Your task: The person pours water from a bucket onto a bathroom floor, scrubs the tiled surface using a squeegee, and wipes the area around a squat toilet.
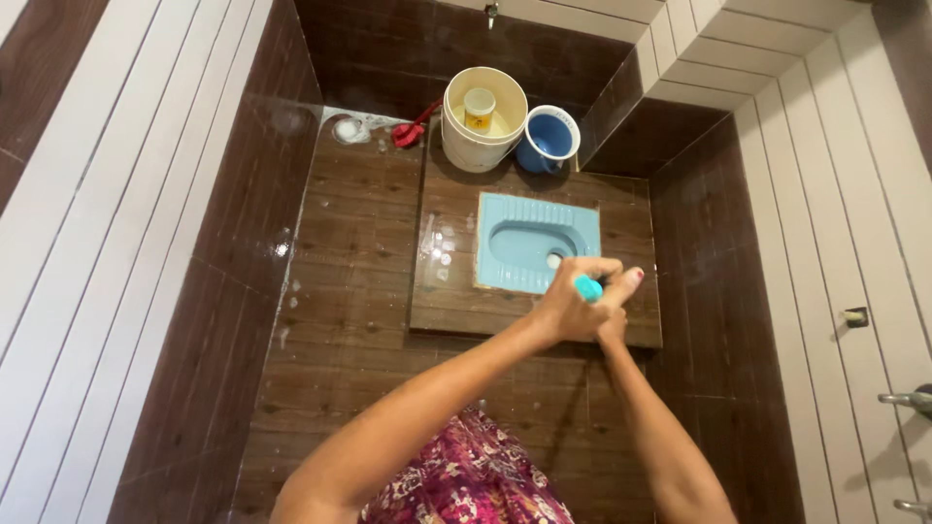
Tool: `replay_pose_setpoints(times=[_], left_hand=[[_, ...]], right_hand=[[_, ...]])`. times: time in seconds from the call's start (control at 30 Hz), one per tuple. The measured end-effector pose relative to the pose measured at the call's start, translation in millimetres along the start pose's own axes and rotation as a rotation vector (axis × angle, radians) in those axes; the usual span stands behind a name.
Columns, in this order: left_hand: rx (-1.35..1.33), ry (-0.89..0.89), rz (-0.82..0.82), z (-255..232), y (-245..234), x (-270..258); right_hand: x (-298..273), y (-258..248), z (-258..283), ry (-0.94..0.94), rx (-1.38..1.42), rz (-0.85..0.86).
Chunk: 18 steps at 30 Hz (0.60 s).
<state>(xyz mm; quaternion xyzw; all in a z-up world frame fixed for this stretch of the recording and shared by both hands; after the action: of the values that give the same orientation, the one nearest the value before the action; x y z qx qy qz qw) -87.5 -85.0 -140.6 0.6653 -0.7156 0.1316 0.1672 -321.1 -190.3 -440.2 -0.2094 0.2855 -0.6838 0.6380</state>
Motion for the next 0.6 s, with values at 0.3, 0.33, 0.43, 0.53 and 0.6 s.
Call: replay_pose_setpoints(times=[0.3,0.33,0.43,0.53,0.6], left_hand=[[0.07,-0.051,-0.215,-117.8,-97.8,-14.0],[0.109,-0.084,-0.233,-130.8,-108.8,-15.3],[0.163,0.064,-0.283,-168.0,-135.2,-14.5],[0.26,0.106,-0.272,-188.4,-150.8,-12.6],[0.292,0.164,-0.224,-200.8,-145.1,-9.2]], right_hand=[[-82.2,121.4,117.2,-0.21,-0.24,0.256],[-93.8,135.1,132.9,-0.265,-0.147,0.28],[-123.7,178.3,169.6,-0.196,0.064,0.328],[-141.8,211.4,205.8,-0.294,-0.08,0.279],[-145.7,209.4,224.7,-0.4,-0.149,0.339]])
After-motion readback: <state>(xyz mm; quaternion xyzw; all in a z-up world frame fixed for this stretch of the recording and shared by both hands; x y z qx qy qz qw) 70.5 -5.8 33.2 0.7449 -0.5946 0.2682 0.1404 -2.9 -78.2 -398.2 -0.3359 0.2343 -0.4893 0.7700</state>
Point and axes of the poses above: each hand's wrist, its own x-axis towards the middle knuckle, its own y-axis out of the palm, z = x × y, the point moved 5 cm from there along x, towards the middle knuckle, and after that the axes turned 5 degrees about z, right-handed, at the moved point
